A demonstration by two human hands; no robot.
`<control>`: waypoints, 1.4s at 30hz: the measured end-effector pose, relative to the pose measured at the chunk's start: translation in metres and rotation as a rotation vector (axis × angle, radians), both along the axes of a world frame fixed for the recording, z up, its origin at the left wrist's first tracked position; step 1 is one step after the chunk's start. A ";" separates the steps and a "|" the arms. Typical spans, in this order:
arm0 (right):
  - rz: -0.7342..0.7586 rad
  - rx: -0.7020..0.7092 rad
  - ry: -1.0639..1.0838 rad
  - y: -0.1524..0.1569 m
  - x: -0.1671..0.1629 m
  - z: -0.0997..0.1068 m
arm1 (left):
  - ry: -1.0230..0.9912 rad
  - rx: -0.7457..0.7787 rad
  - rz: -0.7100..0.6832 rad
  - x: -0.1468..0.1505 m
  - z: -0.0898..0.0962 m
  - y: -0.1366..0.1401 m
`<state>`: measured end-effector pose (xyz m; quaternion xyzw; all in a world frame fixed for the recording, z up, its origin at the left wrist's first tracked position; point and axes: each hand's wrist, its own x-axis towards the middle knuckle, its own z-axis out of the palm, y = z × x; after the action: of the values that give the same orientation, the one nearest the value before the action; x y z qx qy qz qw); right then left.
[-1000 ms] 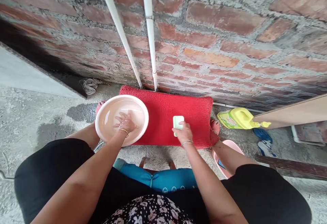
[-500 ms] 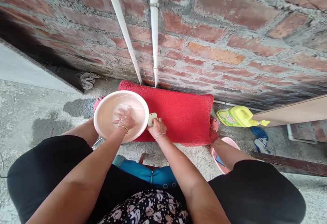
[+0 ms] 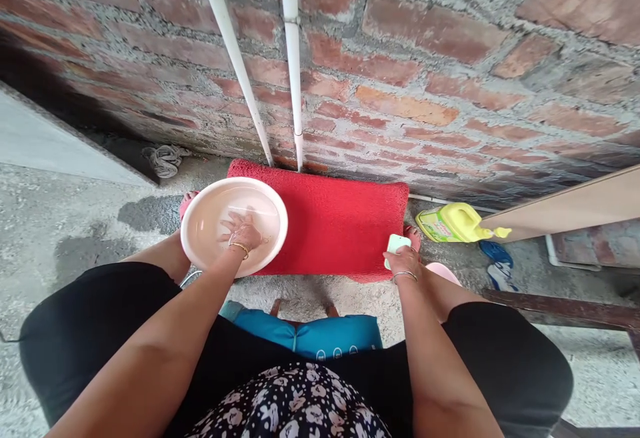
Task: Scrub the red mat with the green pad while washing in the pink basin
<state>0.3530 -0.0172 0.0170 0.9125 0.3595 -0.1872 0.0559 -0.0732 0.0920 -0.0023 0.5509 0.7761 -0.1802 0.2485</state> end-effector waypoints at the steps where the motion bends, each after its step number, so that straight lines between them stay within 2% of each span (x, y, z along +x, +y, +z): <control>1: -0.023 -0.010 -0.004 -0.001 0.000 0.001 | -0.002 0.003 -0.004 0.000 -0.001 0.000; 3: -0.025 -0.032 0.026 -0.001 -0.019 0.003 | -0.005 0.010 -0.012 0.000 -0.004 0.000; 4: 0.023 -0.024 0.058 -0.002 -0.038 0.003 | -0.004 0.010 -0.014 -0.001 -0.006 0.000; 11: 0.712 -0.067 0.348 -0.019 -0.211 -0.007 | 0.007 0.012 -0.005 -0.002 -0.009 0.000; 14: 0.845 -0.124 0.383 -0.022 -0.255 -0.014 | -0.002 0.016 0.001 -0.002 -0.007 0.000; 16: 0.935 -0.156 0.386 -0.020 -0.269 -0.017 | -0.003 0.016 0.003 -0.002 -0.007 0.000; 18: 1.032 -0.177 0.359 -0.018 -0.267 -0.017 | -0.002 0.012 0.006 -0.002 -0.009 0.001; 20: 1.075 -0.204 0.302 -0.018 -0.251 -0.012 | -0.002 0.005 0.011 -0.003 -0.011 0.002; 24: 0.969 -0.285 0.176 -0.027 -0.201 0.002 | -0.008 -0.005 0.004 -0.003 -0.015 0.003; 26: 0.921 -0.303 0.144 -0.034 -0.186 0.007 | -0.007 -0.004 0.003 -0.003 -0.015 0.004; 28: 0.938 -0.292 0.154 -0.039 -0.186 0.007 | -0.001 -0.005 0.011 -0.002 -0.013 0.004; 33: 1.087 -0.235 0.253 -0.034 -0.217 -0.006 | 0.010 0.002 0.001 -0.002 -0.011 0.003; 35: 1.094 -0.224 0.257 -0.031 -0.215 -0.011 | 0.007 0.007 -0.001 -0.003 -0.013 0.003; 38: 1.019 -0.238 0.206 -0.032 -0.180 -0.012 | 0.006 -0.004 0.005 -0.003 -0.013 0.004; 42: 0.790 -0.345 0.074 -0.043 -0.094 0.001 | 0.000 -0.008 0.001 -0.001 -0.008 0.004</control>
<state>0.2586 -0.0604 0.0181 0.6748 0.6463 -0.2412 0.2622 -0.0743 0.0962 -0.0102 0.5495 0.7756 -0.1831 0.2509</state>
